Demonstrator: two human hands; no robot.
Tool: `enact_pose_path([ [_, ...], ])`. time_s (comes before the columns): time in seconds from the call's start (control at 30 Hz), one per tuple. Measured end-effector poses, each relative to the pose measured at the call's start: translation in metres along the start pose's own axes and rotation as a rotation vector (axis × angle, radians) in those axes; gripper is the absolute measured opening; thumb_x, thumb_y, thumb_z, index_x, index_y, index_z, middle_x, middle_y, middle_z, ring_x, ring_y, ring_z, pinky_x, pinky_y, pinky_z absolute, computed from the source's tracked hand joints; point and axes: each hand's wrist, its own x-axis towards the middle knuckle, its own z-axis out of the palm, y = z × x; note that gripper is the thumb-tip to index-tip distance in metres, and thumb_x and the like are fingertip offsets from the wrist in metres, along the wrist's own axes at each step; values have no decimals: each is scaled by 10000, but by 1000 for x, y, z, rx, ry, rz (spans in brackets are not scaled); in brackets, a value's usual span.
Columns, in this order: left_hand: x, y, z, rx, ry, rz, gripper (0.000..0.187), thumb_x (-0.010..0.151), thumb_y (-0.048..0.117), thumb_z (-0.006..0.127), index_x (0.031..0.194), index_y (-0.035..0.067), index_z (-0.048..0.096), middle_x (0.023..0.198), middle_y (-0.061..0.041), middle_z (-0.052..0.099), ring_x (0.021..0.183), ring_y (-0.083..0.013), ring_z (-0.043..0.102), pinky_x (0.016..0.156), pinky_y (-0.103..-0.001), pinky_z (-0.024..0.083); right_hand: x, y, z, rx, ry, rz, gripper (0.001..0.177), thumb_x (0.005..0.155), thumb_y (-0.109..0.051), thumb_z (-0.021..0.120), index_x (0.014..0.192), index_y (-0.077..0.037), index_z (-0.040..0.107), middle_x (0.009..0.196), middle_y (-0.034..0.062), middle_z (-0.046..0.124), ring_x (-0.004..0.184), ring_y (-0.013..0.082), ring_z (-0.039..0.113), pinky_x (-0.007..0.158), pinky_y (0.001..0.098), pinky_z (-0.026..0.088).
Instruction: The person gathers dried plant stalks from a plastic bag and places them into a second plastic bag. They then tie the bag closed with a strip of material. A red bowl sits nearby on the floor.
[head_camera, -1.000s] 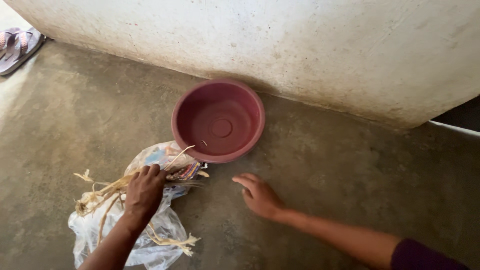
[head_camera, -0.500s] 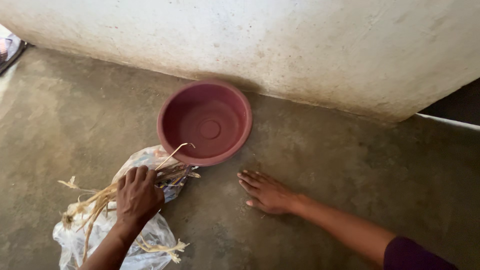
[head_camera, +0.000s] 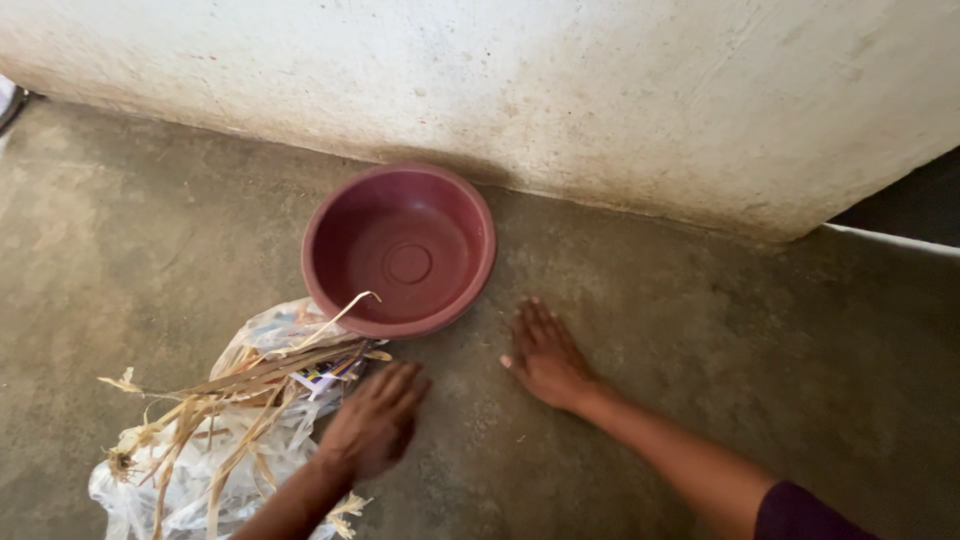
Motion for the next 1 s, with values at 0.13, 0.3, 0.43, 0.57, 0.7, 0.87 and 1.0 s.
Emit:
enact_pose_path([
  [0.13, 25, 26, 21, -119, -98, -123, 727, 942, 331, 535, 1556, 10, 314, 1653, -191, 218, 1537, -358, 176, 1226, -483, 182, -3, -2, -7, -28, -125, -233, 789, 1054, -527, 318, 1590, 25, 146, 1719, 182, 0, 1591, 334, -30, 1270, 467, 24],
  [0.3, 77, 51, 38, -140, -34, -210, 805, 966, 438, 519, 1551, -23, 215, 1648, -216, 151, 1526, -379, 110, 1213, -497, 105, 3, 16, -10, 29, -8, -212, 792, 1051, -520, 311, 1589, 41, 158, 1709, 204, 10, 1575, 350, -8, 1252, 476, 41],
  [0.43, 121, 47, 41, -160, -37, -184, 782, 997, 458, 492, 1575, -2, 234, 1669, -203, 169, 1554, -356, 114, 1242, -489, 86, 21, 27, -19, 42, -44, -95, 789, 1062, -529, 299, 1597, 33, 151, 1709, 204, 16, 1585, 357, -23, 1265, 488, 26],
  [0.57, 143, 48, 42, -72, -132, -173, 826, 964, 450, 506, 1585, 9, 189, 1674, -175, 139, 1556, -337, 82, 1239, -494, 54, 15, 18, -15, 10, -115, -154, 829, 1046, -551, 302, 1603, 32, 111, 1708, 205, -6, 1577, 347, -34, 1256, 481, 20],
  [0.7, 119, 50, 39, -130, -166, -72, 840, 974, 504, 488, 1579, 16, 172, 1684, -172, 117, 1566, -326, 82, 1246, -493, 52, -9, 20, -14, 6, -204, -258, 869, 1043, -583, 304, 1599, 45, 78, 1705, 205, -35, 1578, 337, -65, 1255, 475, -2],
  [0.87, 74, 47, 35, -82, -80, -258, 834, 986, 492, 457, 1575, -6, 139, 1670, -217, 80, 1545, -364, 42, 1212, -488, 59, -41, 29, -13, -14, -90, -129, 864, 1051, -567, 328, 1589, 64, 87, 1703, 220, -43, 1574, 361, -85, 1251, 482, -10],
  [1.0, 78, 51, 31, -31, -142, -302, 848, 998, 519, 428, 1580, -10, 113, 1673, -209, 57, 1552, -352, 24, 1227, -491, 41, -43, 17, -13, -43, -128, -90, 889, 1039, -582, 342, 1590, 64, 81, 1707, 200, -38, 1578, 336, -70, 1260, 480, -13],
])
